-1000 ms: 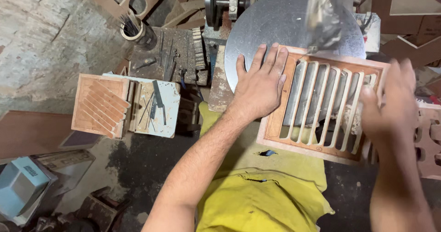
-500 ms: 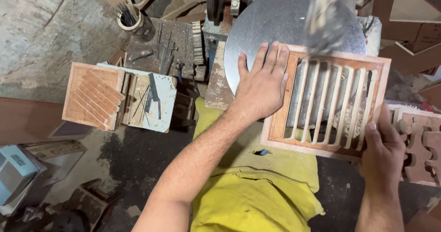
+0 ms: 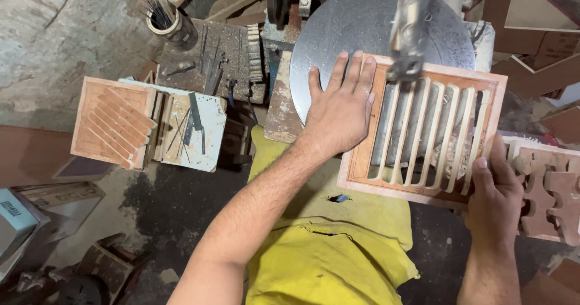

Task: The person cuts parallel slots into a rectangular wooden frame on a scroll saw, guiding the frame by hand along the blade and repositioning it repeatedly to cut each slot. They briefly adjust the saw blade with a small tool partway through, then resume cutting and turn the frame to reach the remaining slots.

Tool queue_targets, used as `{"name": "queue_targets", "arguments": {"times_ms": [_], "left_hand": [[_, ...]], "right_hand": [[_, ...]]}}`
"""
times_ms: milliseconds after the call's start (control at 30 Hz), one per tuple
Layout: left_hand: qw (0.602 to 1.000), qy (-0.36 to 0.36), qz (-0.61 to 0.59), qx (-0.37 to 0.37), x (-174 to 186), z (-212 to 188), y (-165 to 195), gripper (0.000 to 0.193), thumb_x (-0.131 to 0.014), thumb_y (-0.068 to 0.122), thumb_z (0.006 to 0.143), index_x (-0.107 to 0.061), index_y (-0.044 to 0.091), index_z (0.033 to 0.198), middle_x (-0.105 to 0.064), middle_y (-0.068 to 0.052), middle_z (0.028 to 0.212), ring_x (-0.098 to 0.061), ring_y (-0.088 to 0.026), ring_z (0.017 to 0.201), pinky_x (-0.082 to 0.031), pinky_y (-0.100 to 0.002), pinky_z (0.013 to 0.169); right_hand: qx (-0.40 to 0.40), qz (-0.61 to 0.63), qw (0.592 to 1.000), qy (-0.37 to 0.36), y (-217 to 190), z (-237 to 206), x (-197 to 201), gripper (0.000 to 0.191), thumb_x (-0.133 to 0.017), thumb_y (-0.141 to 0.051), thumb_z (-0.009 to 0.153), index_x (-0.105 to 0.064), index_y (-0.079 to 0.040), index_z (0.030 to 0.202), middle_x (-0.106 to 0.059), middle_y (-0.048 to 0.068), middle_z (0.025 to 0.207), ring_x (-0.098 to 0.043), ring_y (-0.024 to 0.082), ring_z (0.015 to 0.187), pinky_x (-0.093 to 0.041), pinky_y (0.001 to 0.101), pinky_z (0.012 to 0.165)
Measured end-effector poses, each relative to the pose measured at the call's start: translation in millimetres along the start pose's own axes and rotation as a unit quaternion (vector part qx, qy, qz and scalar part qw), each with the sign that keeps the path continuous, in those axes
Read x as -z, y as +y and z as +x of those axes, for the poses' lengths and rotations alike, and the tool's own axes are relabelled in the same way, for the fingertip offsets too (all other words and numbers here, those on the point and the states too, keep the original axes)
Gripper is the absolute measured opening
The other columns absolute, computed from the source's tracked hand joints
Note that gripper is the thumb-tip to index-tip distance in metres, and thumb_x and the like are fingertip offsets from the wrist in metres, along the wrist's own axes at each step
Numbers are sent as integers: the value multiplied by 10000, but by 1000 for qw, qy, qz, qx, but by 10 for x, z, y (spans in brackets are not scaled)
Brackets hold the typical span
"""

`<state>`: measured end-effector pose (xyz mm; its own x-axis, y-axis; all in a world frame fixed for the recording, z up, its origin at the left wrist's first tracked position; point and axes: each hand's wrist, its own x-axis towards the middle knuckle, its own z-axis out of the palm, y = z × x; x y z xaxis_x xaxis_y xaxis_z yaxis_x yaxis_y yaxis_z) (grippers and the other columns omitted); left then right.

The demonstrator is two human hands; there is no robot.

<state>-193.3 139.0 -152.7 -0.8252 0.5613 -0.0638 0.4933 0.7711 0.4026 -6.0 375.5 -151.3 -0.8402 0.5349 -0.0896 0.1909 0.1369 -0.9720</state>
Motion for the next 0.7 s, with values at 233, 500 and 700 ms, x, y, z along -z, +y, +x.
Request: {"name": "queue_targets", "arguments": {"times_ms": [233,500,700], "left_hand": [[1000,3,1,1,21,-3,1,612,-342,311,1066,-203,70,1612,-216,-155,1687,-138,-339,1572,-62,-726,1198],[1000,12,-2,4,25,26,23,605,-345,309,1064,-208,81,1608,-220,-142,1682,-143,-332,1563,-61,-733,1192],[1000,10,2,7,32,24,29,599,-351,309,1071,-221,85,1611,-237,-139,1688,-150,-330,1575,-64,-733,1203]], "right_hand": [[-4,-4,1000,18,79,37,23,509,-480,-65,1109,-398,62,1595,-550,153,1553,-561,176,1363,-446,271,1132],[1,4,1000,18,73,36,26,509,-487,-79,1112,-391,75,1589,-552,176,1544,-575,182,1356,-464,274,1130],[5,-8,1000,25,43,34,3,507,-485,-54,1117,-405,83,1599,-558,192,1551,-573,188,1355,-452,269,1135]]}}
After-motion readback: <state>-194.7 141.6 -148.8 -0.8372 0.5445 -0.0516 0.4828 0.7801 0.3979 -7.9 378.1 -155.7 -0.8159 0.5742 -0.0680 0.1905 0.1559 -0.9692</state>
